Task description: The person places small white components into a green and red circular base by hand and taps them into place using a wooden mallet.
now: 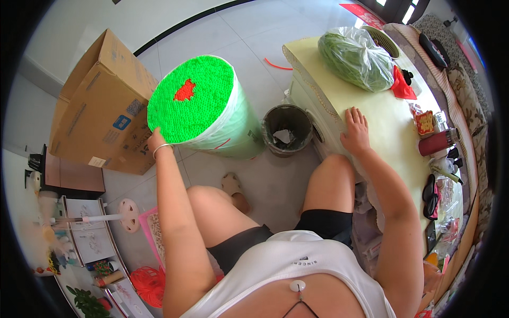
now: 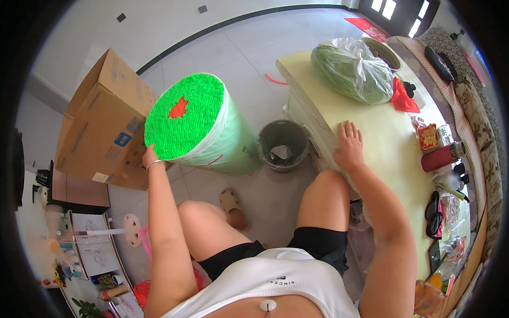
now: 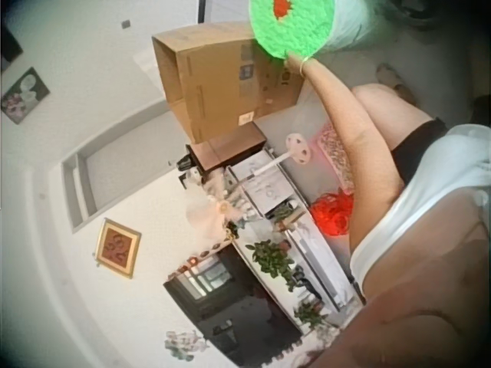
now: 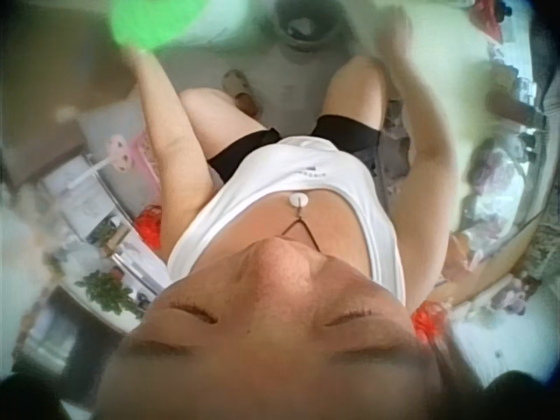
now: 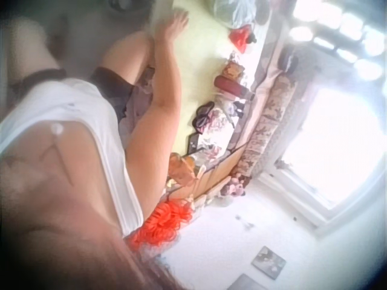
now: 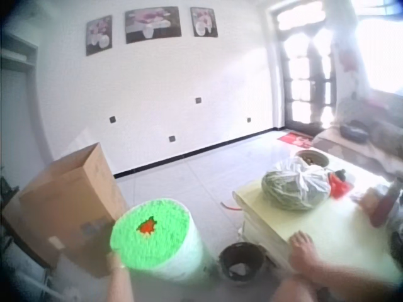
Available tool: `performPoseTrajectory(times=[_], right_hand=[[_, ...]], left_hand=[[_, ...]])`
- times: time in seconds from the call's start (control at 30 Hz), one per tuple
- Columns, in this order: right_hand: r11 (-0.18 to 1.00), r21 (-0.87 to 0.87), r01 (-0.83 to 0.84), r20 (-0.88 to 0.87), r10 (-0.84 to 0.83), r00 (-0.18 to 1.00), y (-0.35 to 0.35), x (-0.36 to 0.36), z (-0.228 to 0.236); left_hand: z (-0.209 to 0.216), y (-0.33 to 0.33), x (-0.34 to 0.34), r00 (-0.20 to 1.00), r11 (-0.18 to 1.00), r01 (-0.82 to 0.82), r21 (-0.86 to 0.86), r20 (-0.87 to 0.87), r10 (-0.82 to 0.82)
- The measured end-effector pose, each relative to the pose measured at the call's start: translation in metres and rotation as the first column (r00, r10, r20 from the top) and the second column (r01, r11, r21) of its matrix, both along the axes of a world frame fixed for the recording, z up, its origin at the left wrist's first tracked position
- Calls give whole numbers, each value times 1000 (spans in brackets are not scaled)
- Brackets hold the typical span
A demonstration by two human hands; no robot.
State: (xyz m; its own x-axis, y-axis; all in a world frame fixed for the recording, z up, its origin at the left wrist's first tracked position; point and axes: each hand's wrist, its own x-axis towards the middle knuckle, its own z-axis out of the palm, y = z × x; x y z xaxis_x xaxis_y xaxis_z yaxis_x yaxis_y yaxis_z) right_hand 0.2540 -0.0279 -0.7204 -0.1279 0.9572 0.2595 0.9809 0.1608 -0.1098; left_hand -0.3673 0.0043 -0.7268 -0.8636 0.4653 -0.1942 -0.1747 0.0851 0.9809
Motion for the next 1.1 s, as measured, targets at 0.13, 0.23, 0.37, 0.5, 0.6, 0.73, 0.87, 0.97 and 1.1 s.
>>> performPoseTrajectory(times=[0.13, 0.23, 0.37, 0.5, 0.6, 0.73, 0.87, 0.97, 1.1], right_hand=[[930, 114, -349, -87, 360, 929, 2, -62, -4], [901, -365, -234, -161, 186, 969, 1, -97, -36], [341, -928, -150, -369, -783, 502, 17, -148, -75], [441, -878, -187, -442, -896, -35, 26, -162, -179], [473, -849, -236, -428, -877, -220, 32, -182, -194], [518, -839, -167, -471, -845, -255, 55, -196, -197], [585, -788, -194, -541, -807, -236, 97, -191, -212], [593, -748, -298, -552, -806, -214, 123, -203, -216], [516, -790, -330, -459, -856, -238, 159, -206, -236]], left_hand=[[-30, -13, 9, 990, 984, -14, 175, -137, 38], [-26, -22, 46, 973, 969, -20, 244, -217, 75], [-24, -28, 48, 994, 915, -61, 398, -59, 92], [-24, -20, 51, 999, 901, 31, 433, -50, -10], [-23, -26, 46, 998, 906, 47, 421, -47, -30], [-19, -28, 44, 998, 921, 65, 383, -49, -51], [-16, -21, 51, 995, 925, 30, 379, -95, 7], [-12, -21, 50, 987, 936, 7, 352, -156, 51], [-11, -16, 59, 969, 947, 13, 320, -238, 68]])
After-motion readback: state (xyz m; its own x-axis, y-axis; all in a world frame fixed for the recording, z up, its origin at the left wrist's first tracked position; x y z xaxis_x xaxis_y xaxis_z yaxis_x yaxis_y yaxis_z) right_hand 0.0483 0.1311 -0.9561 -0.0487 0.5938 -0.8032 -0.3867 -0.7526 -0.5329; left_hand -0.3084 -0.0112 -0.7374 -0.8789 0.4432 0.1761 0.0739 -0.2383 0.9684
